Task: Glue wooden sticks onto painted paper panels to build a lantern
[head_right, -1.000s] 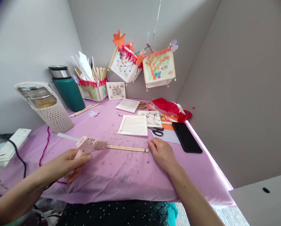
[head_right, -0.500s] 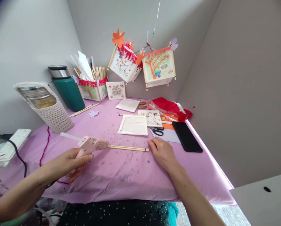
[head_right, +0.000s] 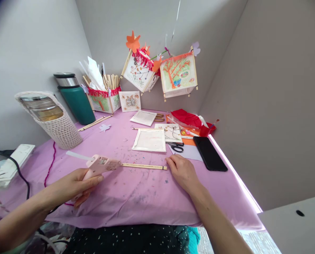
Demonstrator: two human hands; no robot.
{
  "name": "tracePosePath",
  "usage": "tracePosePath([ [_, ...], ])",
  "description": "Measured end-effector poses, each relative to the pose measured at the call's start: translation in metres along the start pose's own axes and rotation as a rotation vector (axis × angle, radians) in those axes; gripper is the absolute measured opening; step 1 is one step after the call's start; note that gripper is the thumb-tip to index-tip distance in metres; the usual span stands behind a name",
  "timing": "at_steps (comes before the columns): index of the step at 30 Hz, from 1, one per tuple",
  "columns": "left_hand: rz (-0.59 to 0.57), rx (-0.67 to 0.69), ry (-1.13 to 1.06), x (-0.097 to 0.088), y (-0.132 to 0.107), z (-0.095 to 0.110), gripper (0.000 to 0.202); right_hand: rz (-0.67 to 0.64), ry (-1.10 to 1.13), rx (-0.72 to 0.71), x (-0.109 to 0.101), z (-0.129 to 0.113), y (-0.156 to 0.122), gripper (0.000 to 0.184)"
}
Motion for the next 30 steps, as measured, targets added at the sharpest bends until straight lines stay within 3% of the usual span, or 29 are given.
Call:
tracePosePath([
  [14, 0.001, -0.003, 0.034, 0.005, -0.006, 0.015, 0.052, -0.005, -0.011, 0.006, -0.001, -0.002, 0.0, 0.031],
  [24, -0.015, 0.0, 0.033, 0.0, -0.001, 0.0, 0.052, 0.003, -0.004, -0.002, -0.001, -0.001, 0.0, 0.031],
  [30, 0.023, 0.052, 0.005, -0.012, -0.014, 0.019, 0.043, 0.004, 0.008, 0.013, 0.0, 0.0, 0.0, 0.03],
])
Point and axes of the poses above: each hand's wrist, its own y-axis towards the middle knuckle, its own x-axis out of the palm, z = x × y, the point moved 4 cm from there along y, towards the middle knuckle, and after that the axes turned 4 degrees about x, right-handed, at the moved point
